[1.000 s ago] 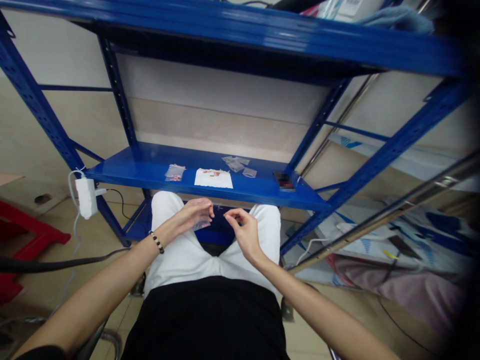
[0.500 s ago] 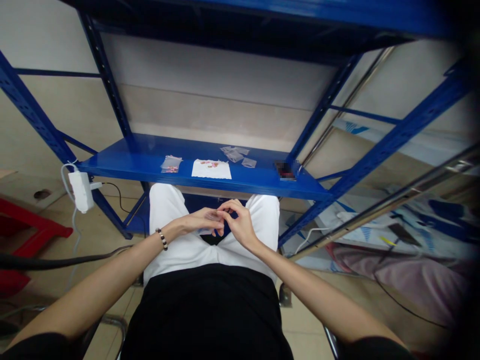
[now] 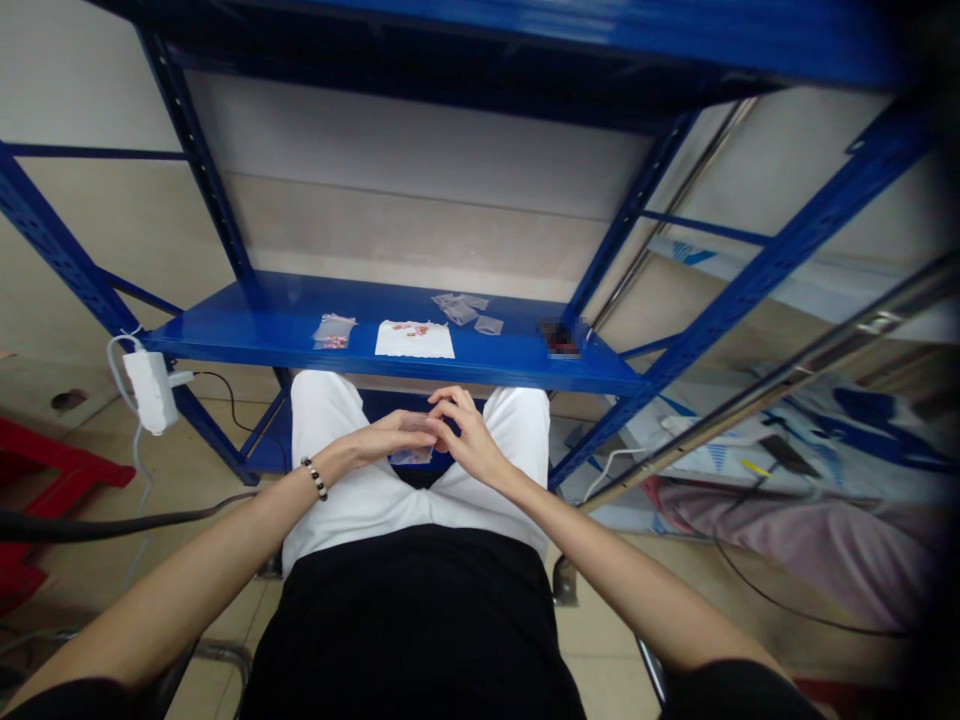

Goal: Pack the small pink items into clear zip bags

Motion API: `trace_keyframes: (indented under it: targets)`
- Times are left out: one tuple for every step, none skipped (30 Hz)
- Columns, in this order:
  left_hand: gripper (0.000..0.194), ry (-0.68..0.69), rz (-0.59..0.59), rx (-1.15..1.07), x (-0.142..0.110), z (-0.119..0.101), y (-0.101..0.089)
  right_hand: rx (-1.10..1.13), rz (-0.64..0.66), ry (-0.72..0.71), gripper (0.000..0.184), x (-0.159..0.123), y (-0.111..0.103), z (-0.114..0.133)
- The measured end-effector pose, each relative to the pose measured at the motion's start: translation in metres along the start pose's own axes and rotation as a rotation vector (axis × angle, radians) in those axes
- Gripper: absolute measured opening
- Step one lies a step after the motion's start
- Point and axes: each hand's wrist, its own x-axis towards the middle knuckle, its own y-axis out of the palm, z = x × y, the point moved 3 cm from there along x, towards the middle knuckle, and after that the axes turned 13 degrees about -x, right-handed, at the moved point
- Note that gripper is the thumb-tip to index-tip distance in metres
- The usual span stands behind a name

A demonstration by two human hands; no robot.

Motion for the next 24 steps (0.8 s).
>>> trace_keyframes:
  targets:
    - [0.034,-0.006,-0.003,0.071,0.0,0.001,-0.002,0.009,-0.013,0.015,0.016,0.0,-0.001,-0.001]
    - [0.034,-0.018,-0.01,0.136,0.001,0.001,-0.004,0.016,-0.031,0.033,0.017,0.0,-0.002,-0.002]
    - [0.035,-0.039,-0.018,0.189,0.002,0.002,-0.006,0.021,-0.052,0.054,0.018,0.0,-0.003,-0.004]
    - [0.037,-0.061,-0.029,0.223,0.004,0.003,-0.009,0.026,-0.073,0.074,0.018,0.0,-0.004,-0.006]
    - [0.039,-0.078,-0.042,0.242,0.005,0.004,-0.011,0.03,-0.091,0.094,0.018,0.0,-0.005,-0.008]
    - [0.04,-0.085,-0.06,0.246,0.007,0.005,-0.014,0.037,-0.107,0.116,0.018,0.001,-0.005,-0.01]
    - [0.042,-0.081,-0.082,0.235,0.009,0.006,-0.016,0.049,-0.12,0.14,0.017,0.001,-0.005,-0.013]
    - [0.044,-0.069,-0.112,0.212,0.011,0.007,-0.018,0.067,-0.13,0.169,0.015,0.001,-0.004,-0.016]
    - [0.046,-0.052,-0.146,0.181,0.012,0.008,-0.02,0.089,-0.137,0.201,0.013,0.001,-0.002,-0.019]
    - [0.048,-0.034,-0.177,0.144,0.013,0.009,-0.022,0.116,-0.142,0.234,0.013,0.001,0.0,-0.022]
    - [0.05,-0.02,-0.196,0.106,0.014,0.01,-0.023,0.145,-0.148,0.267,0.015,0.0,0.003,-0.025]
    - [0.051,-0.009,-0.201,0.068,0.014,0.012,-0.023,0.177,-0.157,0.299,0.02,-0.001,0.006,-0.029]
    - [0.052,-0.002,-0.192,0.032,0.014,0.013,-0.022,0.21,-0.167,0.328,0.024,-0.002,0.009,-0.032]
    - [0.051,0.002,-0.174,-0.002,0.014,0.013,-0.02,0.242,-0.181,0.354,0.029,-0.003,0.011,-0.035]
    - [0.051,0.002,-0.154,-0.034,0.013,0.014,-0.018,0.273,-0.195,0.376,0.033,-0.004,0.013,-0.038]
    - [0.05,-0.001,-0.136,-0.063,0.012,0.014,-0.016,0.3,-0.206,0.394,0.036,-0.004,0.015,-0.04]
    - [0.049,-0.005,-0.124,-0.086,0.011,0.013,-0.013,0.319,-0.209,0.404,0.035,-0.004,0.015,-0.042]
    - [0.048,-0.01,-0.117,-0.098,0.01,0.013,-0.011,0.328,-0.202,0.405,0.031,-0.003,0.015,-0.043]
    - [0.047,-0.015,-0.111,-0.094,0.009,0.012,-0.009,0.331,-0.192,0.402,0.025,-0.002,0.014,-0.043]
    - [0.047,-0.021,-0.106,-0.074,0.009,0.011,-0.008,0.329,-0.181,0.398,0.021,-0.001,0.013,-0.044]
    - [0.046,-0.029,-0.103,-0.041,0.009,0.01,-0.007,0.326,-0.174,0.397,0.02,0.0,0.012,-0.044]
    - [0.046,-0.038,-0.104,-0.002,0.009,0.009,-0.007,0.325,-0.174,0.401,0.021,0.001,0.011,-0.045]
    - [0.046,-0.047,-0.109,0.038,0.01,0.008,-0.007,0.331,-0.182,0.409,0.022,0.001,0.01,-0.045]
    - [0.047,-0.054,-0.115,0.076,0.01,0.007,-0.008,0.342,-0.194,0.419,0.022,0.001,0.009,-0.046]
